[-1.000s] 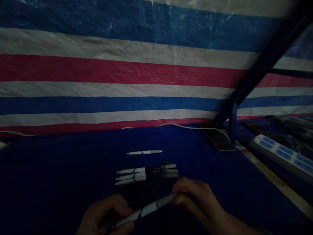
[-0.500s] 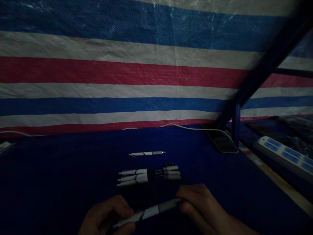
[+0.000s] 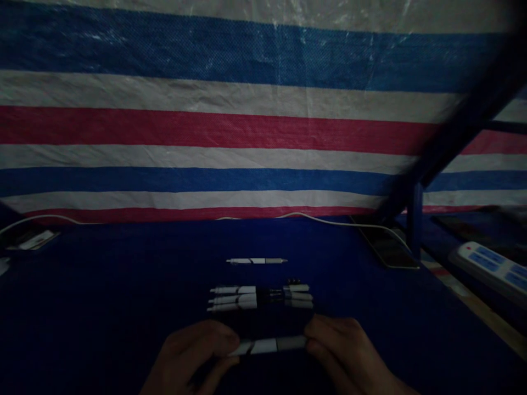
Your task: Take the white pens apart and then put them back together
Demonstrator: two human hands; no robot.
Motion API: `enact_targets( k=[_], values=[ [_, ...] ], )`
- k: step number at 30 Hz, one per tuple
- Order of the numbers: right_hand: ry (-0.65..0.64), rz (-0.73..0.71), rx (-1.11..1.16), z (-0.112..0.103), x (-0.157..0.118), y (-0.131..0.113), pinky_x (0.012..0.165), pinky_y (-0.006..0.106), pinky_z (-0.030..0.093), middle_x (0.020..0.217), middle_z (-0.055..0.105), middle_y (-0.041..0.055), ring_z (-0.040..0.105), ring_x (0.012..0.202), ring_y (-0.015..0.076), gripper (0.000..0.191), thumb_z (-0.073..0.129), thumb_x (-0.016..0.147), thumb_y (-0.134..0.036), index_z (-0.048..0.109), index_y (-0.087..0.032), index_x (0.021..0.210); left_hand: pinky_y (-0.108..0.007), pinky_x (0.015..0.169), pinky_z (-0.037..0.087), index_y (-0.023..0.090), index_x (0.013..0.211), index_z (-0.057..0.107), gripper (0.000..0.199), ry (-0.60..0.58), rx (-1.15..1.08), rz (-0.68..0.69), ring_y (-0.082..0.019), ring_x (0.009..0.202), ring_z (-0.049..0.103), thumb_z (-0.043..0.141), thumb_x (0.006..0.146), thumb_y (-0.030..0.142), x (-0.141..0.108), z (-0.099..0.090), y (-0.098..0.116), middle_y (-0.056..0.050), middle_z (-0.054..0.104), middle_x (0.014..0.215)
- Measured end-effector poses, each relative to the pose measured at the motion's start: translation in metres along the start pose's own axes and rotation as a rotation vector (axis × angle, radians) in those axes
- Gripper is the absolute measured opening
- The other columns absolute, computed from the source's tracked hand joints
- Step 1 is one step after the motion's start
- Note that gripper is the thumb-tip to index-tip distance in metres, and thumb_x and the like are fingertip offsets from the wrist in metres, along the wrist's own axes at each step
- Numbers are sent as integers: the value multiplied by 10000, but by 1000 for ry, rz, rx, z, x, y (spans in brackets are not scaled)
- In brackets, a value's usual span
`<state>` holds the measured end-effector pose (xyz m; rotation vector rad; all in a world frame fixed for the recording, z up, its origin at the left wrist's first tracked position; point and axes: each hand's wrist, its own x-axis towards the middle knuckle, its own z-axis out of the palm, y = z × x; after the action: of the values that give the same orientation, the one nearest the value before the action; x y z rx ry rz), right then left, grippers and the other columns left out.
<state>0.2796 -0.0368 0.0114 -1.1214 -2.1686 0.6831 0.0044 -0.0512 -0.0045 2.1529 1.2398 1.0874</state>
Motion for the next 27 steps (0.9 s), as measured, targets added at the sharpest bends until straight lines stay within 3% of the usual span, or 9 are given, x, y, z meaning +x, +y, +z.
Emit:
enact_targets(
  k=[3, 6, 8, 10, 13, 16, 20, 27],
  values=[
    [77, 2, 58, -2, 3, 1, 477, 268, 498, 582, 631, 0, 600, 480, 179, 301, 449, 970, -328, 654, -273, 757, -252, 725, 600, 272, 994, 707, 250, -128, 94, 131, -178, 770, 752, 672, 819, 96, 23, -8, 2, -4, 791, 901],
    [98, 6, 87, -9, 5, 3, 487, 262, 496, 666, 641, -5, 608, 521, 178, 203, 463, 959, -289, 650, -292, 1038, -282, 793, 584, 273, 1105, 676, 286, -147, 131, 126, -179, 853, 739, 657, 857, 133, 57, -17, -5, -7, 777, 987],
    [118, 59, 85, -15, 6, 7, 494, 253, 487, 715, 630, -10, 607, 546, 169, 258, 460, 957, -292, 582, -285, 1185, -309, 824, 568, 247, 1121, 662, 250, -124, 154, 122, -184, 918, 716, 605, 899, 148, 83, -19, -16, -27, 753, 1036],
    [169, 145, 72, -21, 7, 14, 504, 249, 476, 725, 616, -11, 606, 567, 166, 275, 429, 970, -325, 570, -262, 1197, -369, 881, 538, 220, 1103, 662, 197, -119, 180, 116, -196, 979, 686, 571, 935, 171, 105, -17, -31, -43, 729, 1064],
    [226, 262, 47, -28, 10, 24, 500, 255, 450, 691, 611, -9, 600, 572, 173, 310, 373, 986, -388, 608, -231, 1113, -439, 831, 546, 158, 1098, 636, 184, -139, 209, 131, -218, 946, 679, 596, 939, 242, 127, -9, -57, -63, 687, 1094],
    [213, 289, 32, -30, 12, 30, 500, 255, 434, 649, 598, -14, 596, 562, 170, 330, 369, 988, -408, 633, -219, 1045, -455, 850, 533, 166, 1127, 620, 213, -177, 236, 166, -236, 1000, 653, 602, 934, 256, 134, 0, -75, -74, 650, 1168],
    [212, 272, 38, -28, 13, 29, 491, 242, 426, 614, 583, -25, 586, 536, 153, 306, 393, 984, -387, 647, -217, 992, -493, 908, 497, 180, 1160, 610, 238, -236, 266, 201, -261, 1088, 613, 603, 931, 249, 131, 4, -83, -83, 613, 1248],
    [124, 228, -33, -27, 15, 30, 472, 241, 420, 638, 587, -31, 562, 513, 147, 186, 458, 957, -309, 616, -227, 1013, -540, 1013, 412, 195, 1240, 574, 299, -236, 249, 149, -287, 1249, 506, 566, 942, 172, 118, -10, -65, -87, 555, 1345]
  ],
)
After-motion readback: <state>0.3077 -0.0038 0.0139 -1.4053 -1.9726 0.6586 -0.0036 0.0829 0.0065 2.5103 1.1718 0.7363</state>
